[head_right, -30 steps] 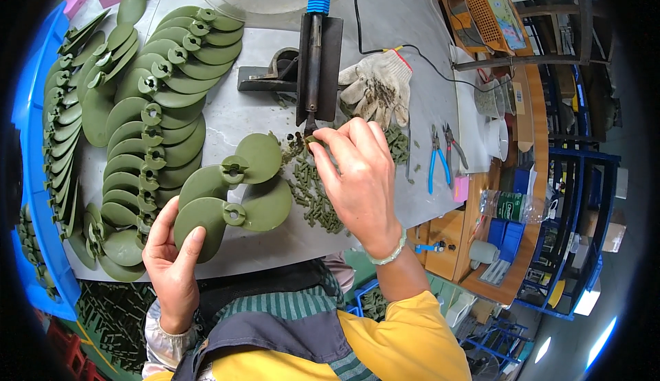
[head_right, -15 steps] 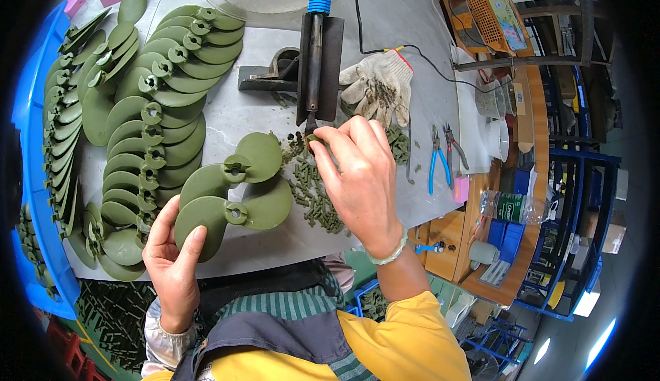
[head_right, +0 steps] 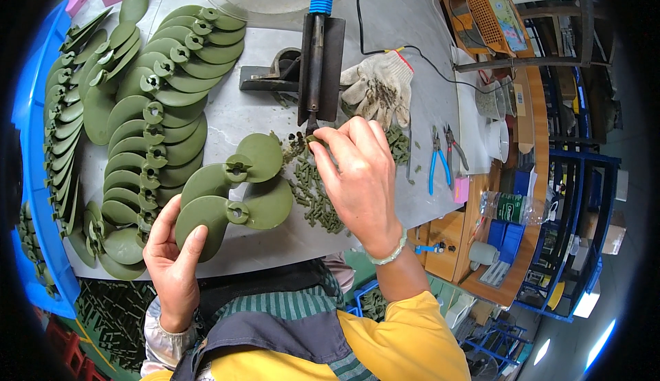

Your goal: The person assembles green plastic blade-like components by applying a substance from a heated applicator and then joining pieces together, occasionally using a small tool to scrape or refine the bonded area.

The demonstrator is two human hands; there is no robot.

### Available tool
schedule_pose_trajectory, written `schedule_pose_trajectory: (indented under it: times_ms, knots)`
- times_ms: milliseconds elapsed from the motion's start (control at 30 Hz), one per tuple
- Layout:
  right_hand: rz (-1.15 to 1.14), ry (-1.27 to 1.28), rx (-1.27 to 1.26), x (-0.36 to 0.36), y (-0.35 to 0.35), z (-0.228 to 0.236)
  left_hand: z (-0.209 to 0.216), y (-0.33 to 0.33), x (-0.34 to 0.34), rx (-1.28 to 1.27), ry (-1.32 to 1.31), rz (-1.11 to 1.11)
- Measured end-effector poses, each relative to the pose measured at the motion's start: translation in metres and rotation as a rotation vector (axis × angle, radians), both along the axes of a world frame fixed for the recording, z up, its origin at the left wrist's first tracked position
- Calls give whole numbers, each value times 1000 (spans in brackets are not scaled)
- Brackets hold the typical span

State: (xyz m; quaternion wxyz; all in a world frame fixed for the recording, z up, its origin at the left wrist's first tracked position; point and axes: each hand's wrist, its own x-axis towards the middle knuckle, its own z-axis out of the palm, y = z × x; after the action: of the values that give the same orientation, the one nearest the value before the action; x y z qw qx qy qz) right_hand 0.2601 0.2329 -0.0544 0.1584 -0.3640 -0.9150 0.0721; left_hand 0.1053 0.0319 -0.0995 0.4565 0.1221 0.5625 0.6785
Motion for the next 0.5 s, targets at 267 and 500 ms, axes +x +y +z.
schedule_pose_trajectory:
  times_ms: [267,500]
  knots:
    - [30,134,-278,-6,-12,15,1,0,0,30,4,-8]
    - [182,98,-391,-20,-38,36,4,0,3,29,41,-10]
